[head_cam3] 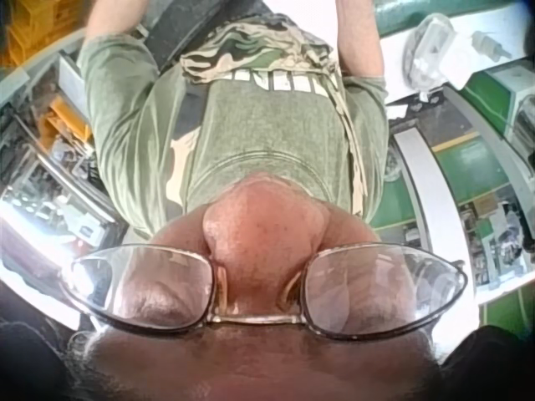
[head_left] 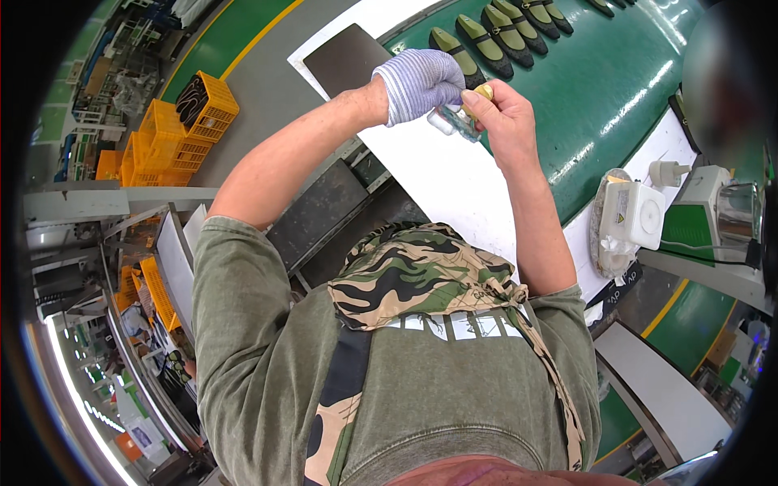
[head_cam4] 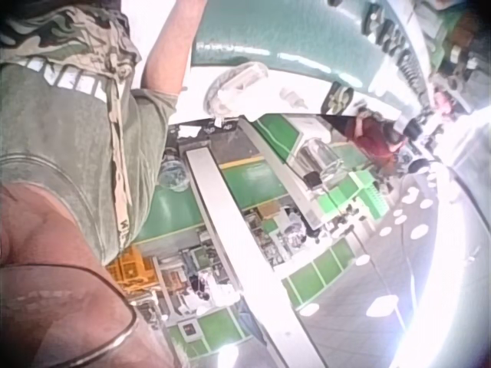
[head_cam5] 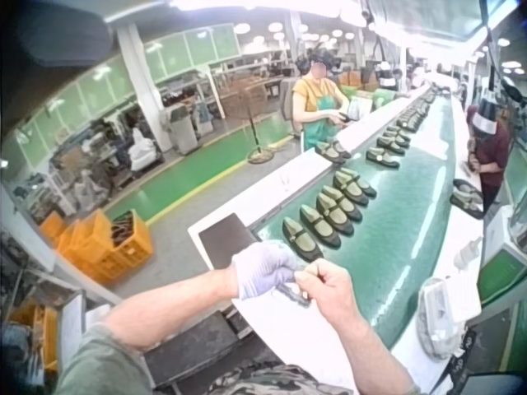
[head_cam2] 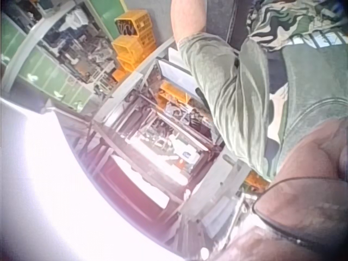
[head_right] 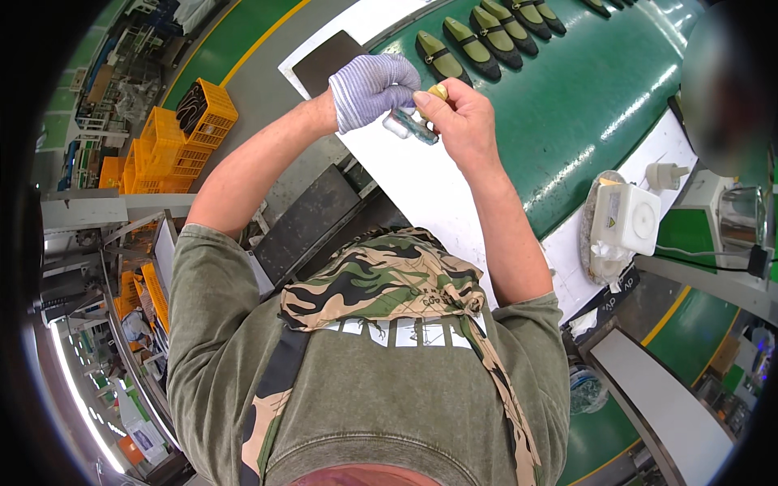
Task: The recorder applies glue to the bottom of shoe uppers and places them on a conveyor belt.
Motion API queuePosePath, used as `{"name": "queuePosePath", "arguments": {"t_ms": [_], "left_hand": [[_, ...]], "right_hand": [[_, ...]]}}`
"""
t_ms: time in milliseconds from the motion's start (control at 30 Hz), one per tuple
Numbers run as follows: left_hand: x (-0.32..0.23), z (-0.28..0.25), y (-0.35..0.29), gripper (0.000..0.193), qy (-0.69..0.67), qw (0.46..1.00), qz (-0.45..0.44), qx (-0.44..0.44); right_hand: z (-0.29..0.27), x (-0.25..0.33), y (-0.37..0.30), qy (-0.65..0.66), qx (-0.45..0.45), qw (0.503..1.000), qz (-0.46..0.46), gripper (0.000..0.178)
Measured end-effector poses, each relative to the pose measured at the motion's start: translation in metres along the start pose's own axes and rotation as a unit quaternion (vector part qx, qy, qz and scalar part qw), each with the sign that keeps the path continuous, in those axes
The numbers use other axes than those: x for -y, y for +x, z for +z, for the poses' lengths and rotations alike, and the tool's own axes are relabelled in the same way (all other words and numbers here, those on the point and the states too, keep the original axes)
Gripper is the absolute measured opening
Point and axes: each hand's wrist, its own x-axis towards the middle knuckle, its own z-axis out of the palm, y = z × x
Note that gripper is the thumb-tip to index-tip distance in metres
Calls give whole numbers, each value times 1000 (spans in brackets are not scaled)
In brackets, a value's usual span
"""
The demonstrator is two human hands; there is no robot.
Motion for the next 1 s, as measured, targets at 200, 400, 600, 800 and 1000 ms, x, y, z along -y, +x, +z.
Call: {"name": "queuePosePath", "arguments": {"t_ms": [200, 400, 600, 800, 1000], "left_hand": [[11, 9, 9, 22, -30, 999, -6, 40], [51, 15, 42, 18, -202, 959, -189, -60], [115, 57, 54, 32, -196, 959, -196, -55], [195, 104, 31, 58, -210, 944, -239, 82], [254, 128, 33, 42, 43, 895, -269, 353]], "right_hand": [[-5, -13, -4, 97, 10, 994, 51, 20], [-1, -28, -11, 225, -10, 959, 170, 15], [-15, -45, -1, 374, -113, 869, 302, 24], [-26, -58, 17, 368, -200, 862, 286, 21], [-58, -115, 13, 243, -343, 859, 293, 16]]}}
